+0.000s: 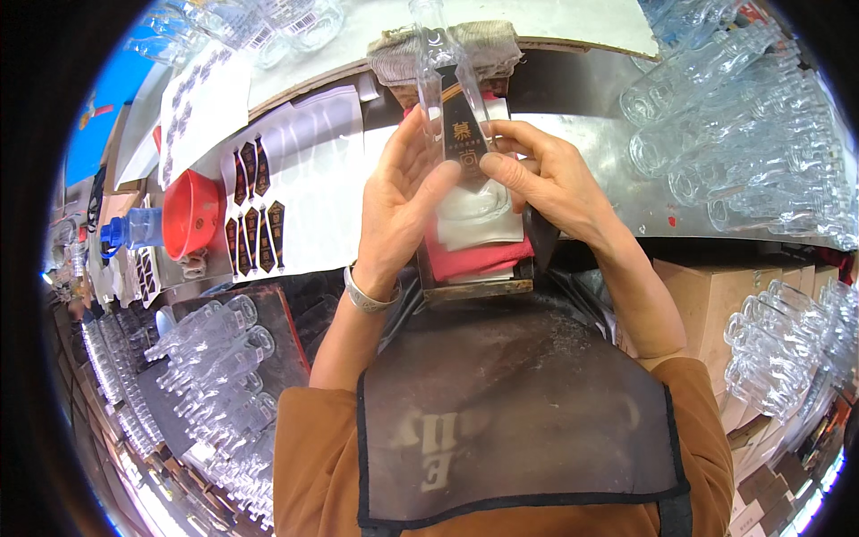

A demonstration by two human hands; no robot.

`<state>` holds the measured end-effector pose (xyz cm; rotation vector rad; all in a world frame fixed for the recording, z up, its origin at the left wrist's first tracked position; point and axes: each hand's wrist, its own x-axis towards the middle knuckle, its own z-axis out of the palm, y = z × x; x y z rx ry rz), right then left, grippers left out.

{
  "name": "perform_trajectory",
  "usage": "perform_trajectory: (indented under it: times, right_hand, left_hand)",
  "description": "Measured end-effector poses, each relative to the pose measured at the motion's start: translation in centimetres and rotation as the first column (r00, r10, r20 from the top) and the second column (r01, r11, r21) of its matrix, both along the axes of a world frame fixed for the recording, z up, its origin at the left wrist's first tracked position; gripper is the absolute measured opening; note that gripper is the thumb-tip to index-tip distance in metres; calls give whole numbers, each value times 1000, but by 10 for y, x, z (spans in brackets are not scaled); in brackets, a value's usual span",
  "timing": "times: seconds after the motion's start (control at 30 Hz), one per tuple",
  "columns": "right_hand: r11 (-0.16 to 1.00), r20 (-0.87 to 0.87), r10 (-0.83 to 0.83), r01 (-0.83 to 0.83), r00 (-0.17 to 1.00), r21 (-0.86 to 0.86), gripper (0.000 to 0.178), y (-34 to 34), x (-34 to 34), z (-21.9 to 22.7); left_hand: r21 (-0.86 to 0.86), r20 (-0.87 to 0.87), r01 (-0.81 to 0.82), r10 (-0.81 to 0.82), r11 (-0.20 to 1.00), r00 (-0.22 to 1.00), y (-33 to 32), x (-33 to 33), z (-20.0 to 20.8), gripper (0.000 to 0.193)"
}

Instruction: The person repeatedly picks up clear plastic bottles, places them in a red holder, and applies a dark rectangular label to the bottle using a black squeegee-like tool. After labeling, the bottle is placed on a nearby surface. The process is repeated for multiple bottles.

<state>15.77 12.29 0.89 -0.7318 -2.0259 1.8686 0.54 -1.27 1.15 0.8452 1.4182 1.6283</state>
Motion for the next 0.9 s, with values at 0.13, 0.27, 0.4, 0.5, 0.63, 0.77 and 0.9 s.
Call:
perform_trajectory:
  times: [0.13,0.27,0.4,0.5,0.63,0.77,0.9]
  right_hand:
    - [1000,-20,6,-6,1000,18,56,0,-1,-4]
    - [1000,-27,9,-8,1000,26,53,1,-1,-3]
    - [998,-42,24,-27,999,-50,53,2,0,-4]
    - [995,-25,40,-42,999,-95,52,4,2,-2]
    - [997,-13,43,-44,999,-61,52,3,2,1]
    - [999,2,22,-22,1000,-43,56,2,3,0]
    - [998,28,26,-25,999,-56,57,2,3,3]
  left_hand:
    - [6,15,-3,3,1000,1000,0,0,-3,71]
    - [11,9,-6,6,1000,1000,0,-1,-6,72]
    - [30,-45,-22,24,999,999,2,-5,-2,73]
    - [79,-451,-77,104,994,886,14,-20,7,64]
    - [94,-780,-55,108,994,616,29,-25,26,55]
    - [82,-789,-48,94,995,607,32,-25,21,52]
    - [86,-792,-58,104,995,601,32,-25,18,51]
